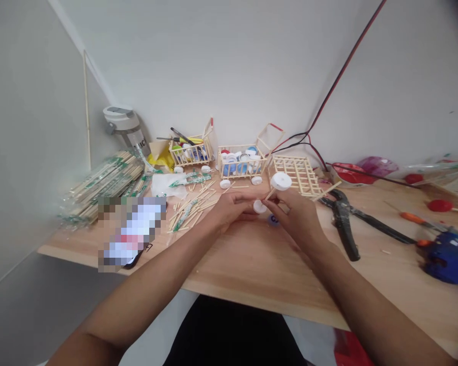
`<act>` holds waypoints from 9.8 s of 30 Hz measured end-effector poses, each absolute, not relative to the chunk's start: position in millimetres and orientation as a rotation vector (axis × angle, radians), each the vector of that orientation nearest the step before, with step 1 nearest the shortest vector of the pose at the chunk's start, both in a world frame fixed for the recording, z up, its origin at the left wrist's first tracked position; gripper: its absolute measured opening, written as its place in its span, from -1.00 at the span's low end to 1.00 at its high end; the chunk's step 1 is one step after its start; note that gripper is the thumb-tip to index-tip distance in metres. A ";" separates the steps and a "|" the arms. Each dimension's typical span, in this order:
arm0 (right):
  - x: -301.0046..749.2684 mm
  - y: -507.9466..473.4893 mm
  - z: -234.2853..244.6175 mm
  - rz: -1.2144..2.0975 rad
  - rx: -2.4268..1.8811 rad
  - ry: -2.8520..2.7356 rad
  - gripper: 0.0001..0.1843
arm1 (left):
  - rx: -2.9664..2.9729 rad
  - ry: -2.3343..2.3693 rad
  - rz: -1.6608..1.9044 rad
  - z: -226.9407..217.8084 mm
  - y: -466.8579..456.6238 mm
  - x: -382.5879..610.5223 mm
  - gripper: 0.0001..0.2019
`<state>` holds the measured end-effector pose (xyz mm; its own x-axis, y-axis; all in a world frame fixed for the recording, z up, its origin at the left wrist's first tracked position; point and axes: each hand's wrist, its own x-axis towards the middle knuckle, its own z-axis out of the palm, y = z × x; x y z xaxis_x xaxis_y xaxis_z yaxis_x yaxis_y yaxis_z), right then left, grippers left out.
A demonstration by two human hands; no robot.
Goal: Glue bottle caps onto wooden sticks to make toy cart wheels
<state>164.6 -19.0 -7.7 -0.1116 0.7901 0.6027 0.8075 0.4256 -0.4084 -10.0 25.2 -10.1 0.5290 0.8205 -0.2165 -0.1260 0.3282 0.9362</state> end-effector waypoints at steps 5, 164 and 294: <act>162.8 -21.0 -6.2 0.008 -1.393 -1.848 -0.82 | 1.488 0.816 0.762 -10.8 25.6 -8.7 -0.46; 154.3 -30.6 3.5 0.489 -1.285 -1.836 -0.76 | 0.999 0.891 0.823 -4.2 28.1 -14.3 -0.72; 133.5 21.8 -15.5 0.253 -1.558 -1.845 -0.82 | 1.483 1.272 1.287 6.1 60.4 -45.0 -0.79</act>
